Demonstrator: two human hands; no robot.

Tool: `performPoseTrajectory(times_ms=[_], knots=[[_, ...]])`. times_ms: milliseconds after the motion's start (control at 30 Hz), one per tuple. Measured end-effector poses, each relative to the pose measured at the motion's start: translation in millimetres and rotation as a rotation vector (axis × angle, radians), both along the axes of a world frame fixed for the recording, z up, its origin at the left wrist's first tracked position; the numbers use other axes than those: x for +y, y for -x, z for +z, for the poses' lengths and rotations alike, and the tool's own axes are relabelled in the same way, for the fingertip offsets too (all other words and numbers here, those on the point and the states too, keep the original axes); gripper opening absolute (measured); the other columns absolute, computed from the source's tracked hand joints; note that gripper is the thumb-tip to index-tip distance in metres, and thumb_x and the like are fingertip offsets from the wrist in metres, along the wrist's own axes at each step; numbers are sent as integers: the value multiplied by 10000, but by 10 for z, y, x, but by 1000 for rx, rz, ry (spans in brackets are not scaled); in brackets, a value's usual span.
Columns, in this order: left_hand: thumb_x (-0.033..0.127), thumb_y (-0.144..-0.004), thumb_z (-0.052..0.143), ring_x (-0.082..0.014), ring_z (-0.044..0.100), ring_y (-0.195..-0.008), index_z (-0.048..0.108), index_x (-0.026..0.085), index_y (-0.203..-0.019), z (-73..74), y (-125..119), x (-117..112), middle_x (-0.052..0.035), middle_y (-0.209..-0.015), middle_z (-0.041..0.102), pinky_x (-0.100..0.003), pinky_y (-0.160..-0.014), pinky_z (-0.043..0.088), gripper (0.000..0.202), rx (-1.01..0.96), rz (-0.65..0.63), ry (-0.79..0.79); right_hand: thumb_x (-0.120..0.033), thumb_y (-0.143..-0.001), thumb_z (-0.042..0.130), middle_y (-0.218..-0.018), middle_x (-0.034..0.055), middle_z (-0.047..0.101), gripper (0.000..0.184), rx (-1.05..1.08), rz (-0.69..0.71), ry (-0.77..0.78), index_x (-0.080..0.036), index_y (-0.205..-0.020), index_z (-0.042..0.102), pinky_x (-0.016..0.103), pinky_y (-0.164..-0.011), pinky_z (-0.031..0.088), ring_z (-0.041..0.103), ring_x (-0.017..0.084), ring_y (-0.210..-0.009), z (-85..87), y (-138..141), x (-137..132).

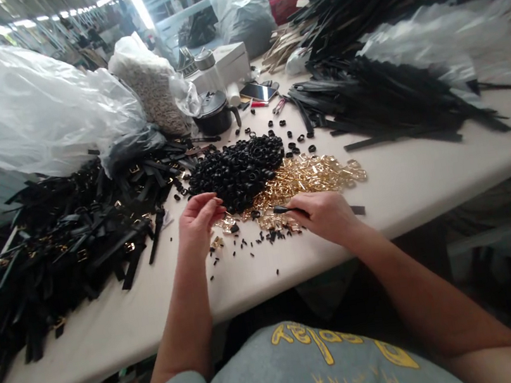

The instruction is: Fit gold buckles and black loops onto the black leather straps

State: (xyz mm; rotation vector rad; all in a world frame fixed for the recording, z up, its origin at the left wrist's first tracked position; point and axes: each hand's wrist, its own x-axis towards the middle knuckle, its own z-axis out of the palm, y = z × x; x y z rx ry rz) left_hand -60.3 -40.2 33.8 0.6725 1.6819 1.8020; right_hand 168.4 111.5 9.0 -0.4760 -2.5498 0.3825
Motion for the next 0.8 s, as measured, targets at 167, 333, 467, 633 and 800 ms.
performPoseTrajectory(times_ms=[167, 333, 467, 633, 800], knots=[[422, -693, 761, -124, 647, -677, 666, 158, -861, -17, 376, -271, -24, -780, 689, -252, -673, 527, 327, 296, 74, 152, -329, -942, 522, -736, 14, 687, 235, 6, -93, -38, -202, -812, 671, 264, -560, 302, 574, 128, -611, -24, -47, 108], [354, -781, 665, -144, 620, -686, 706, 173, -840, -101, 441, -287, -37, -808, 687, -275, -682, 495, 195, 809, -72, 425, -326, -939, 532, -748, 23, 690, 226, 11, -106, -33, -195, -816, 670, 267, -562, 301, 580, 131, -619, -32, -46, 123], [285, -797, 631, -158, 624, -723, 711, 193, -832, -45, 357, -195, -36, -830, 687, -289, -732, 487, 127, 1048, -68, 474, -314, -940, 525, -742, 22, 681, 225, 1, -102, -26, -196, -814, 670, 268, -567, 292, 567, 127, -617, -25, -43, 118], [277, -827, 621, -155, 622, -704, 709, 208, -815, -24, 113, -87, -23, -802, 673, -283, -694, 466, 113, 1104, -239, 483, -311, -948, 523, -753, 18, 682, 221, -6, -124, -24, -199, -819, 664, 272, -572, 283, 564, 128, -639, -11, -59, 125], [290, -856, 633, -175, 639, -803, 711, 220, -867, -117, -205, 54, -40, -890, 686, -293, -739, 479, 105, 1159, -500, 382, -318, -950, 533, -772, 21, 681, 214, -31, -138, -13, -194, -836, 665, 277, -582, 279, 561, 132, -663, -3, -68, 123]])
